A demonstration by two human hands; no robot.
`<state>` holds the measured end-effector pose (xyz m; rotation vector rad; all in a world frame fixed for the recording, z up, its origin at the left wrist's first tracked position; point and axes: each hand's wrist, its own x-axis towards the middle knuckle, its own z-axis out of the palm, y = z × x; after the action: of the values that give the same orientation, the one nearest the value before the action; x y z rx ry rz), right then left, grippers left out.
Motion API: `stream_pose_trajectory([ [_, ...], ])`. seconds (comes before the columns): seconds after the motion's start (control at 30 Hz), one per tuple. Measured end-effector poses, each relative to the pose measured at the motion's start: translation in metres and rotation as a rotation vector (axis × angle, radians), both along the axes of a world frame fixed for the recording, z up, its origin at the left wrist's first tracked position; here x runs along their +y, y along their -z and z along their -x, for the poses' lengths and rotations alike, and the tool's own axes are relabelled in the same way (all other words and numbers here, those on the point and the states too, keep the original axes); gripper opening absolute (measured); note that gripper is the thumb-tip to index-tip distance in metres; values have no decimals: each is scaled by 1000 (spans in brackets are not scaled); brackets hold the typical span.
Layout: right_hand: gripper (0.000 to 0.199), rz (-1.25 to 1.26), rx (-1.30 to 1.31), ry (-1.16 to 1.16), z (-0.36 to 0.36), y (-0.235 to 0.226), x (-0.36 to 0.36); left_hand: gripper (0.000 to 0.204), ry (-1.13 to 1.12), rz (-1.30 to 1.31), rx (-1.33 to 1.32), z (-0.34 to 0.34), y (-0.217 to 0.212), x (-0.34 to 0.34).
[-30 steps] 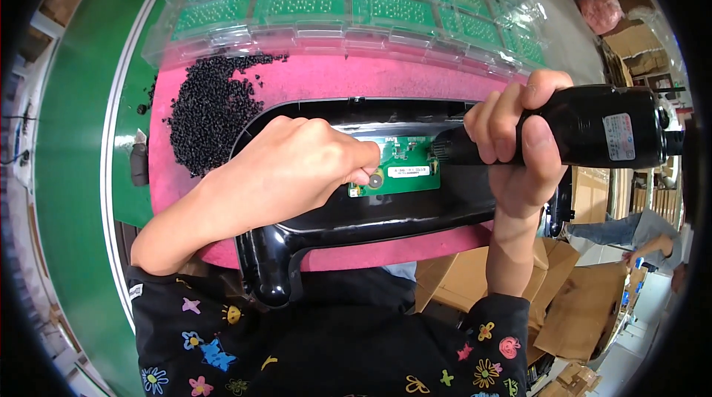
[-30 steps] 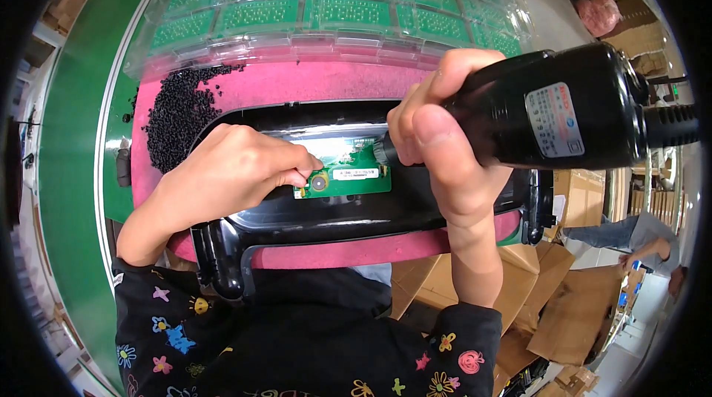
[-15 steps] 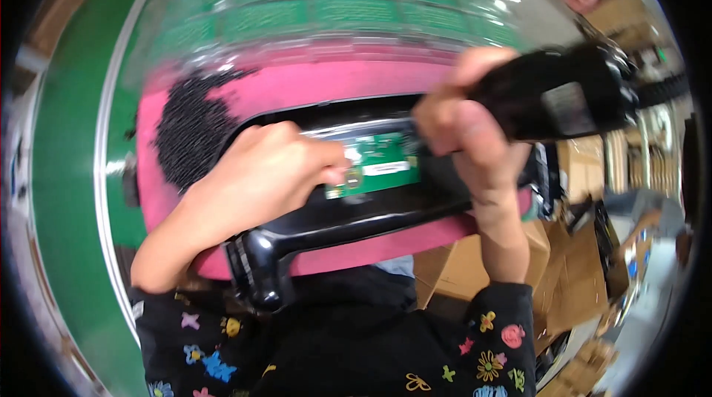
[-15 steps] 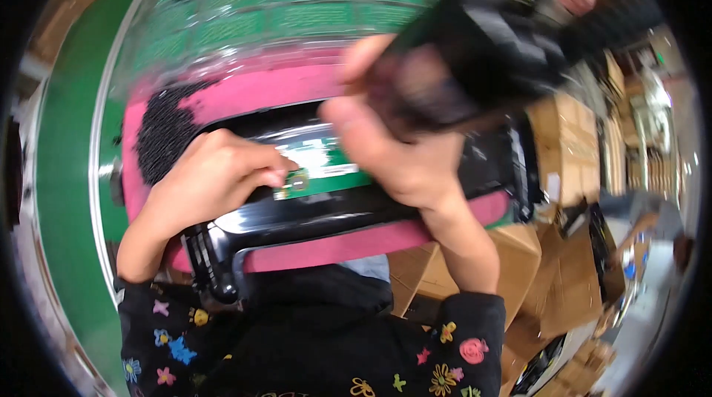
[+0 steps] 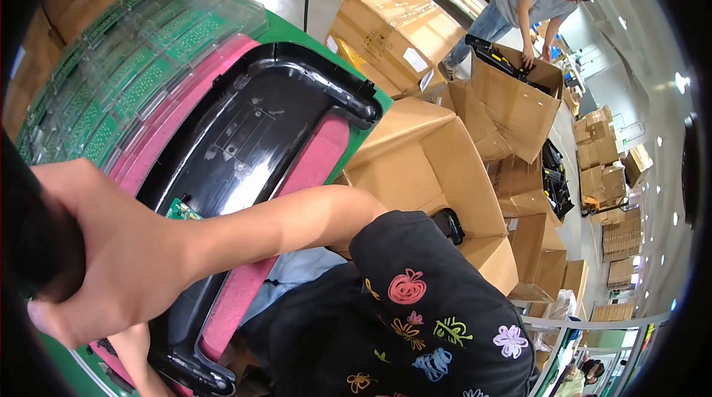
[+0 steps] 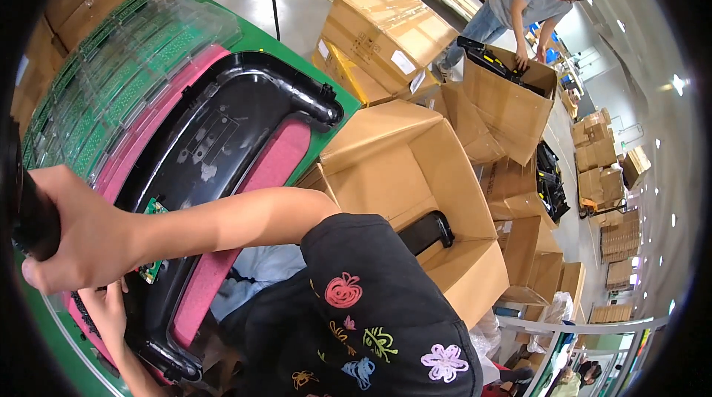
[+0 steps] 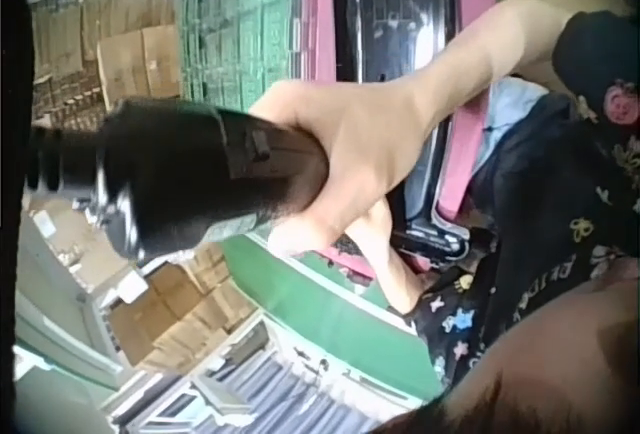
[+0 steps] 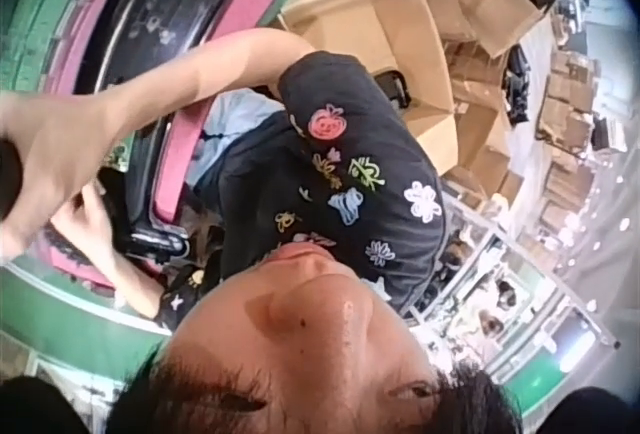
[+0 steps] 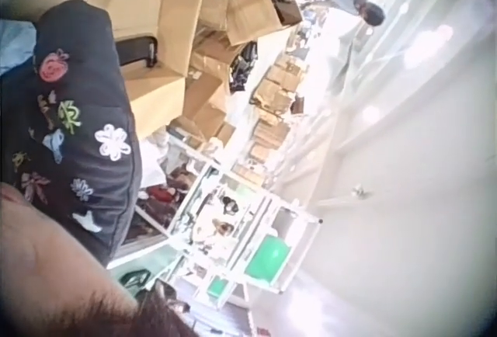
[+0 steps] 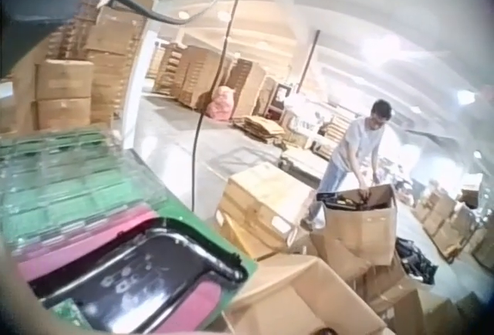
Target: Assemble a circuit board into a black plastic casing using an electric screwdriver, then move and organize cardboard boxes in a warehouse.
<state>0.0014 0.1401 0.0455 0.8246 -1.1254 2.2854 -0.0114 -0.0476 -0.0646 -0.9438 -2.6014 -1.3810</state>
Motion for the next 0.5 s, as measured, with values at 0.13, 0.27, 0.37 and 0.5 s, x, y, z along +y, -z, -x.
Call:
stream_pose_trajectory([
  [0.13,26,19,170,193,15,3,-8,4,70,-105,-217,7,3,-10],
  [0.27,26,-36,-39,69,8,-3,5,8,-1,-36,113,6,-2,-2],
  [0.37,24,8,28,121,12,0,2,14,-64,19,239,1,-15,7],
  [0.5,23,-70,-251,-21,3,-6,11,4,35,91,120,2,-36,10],
])
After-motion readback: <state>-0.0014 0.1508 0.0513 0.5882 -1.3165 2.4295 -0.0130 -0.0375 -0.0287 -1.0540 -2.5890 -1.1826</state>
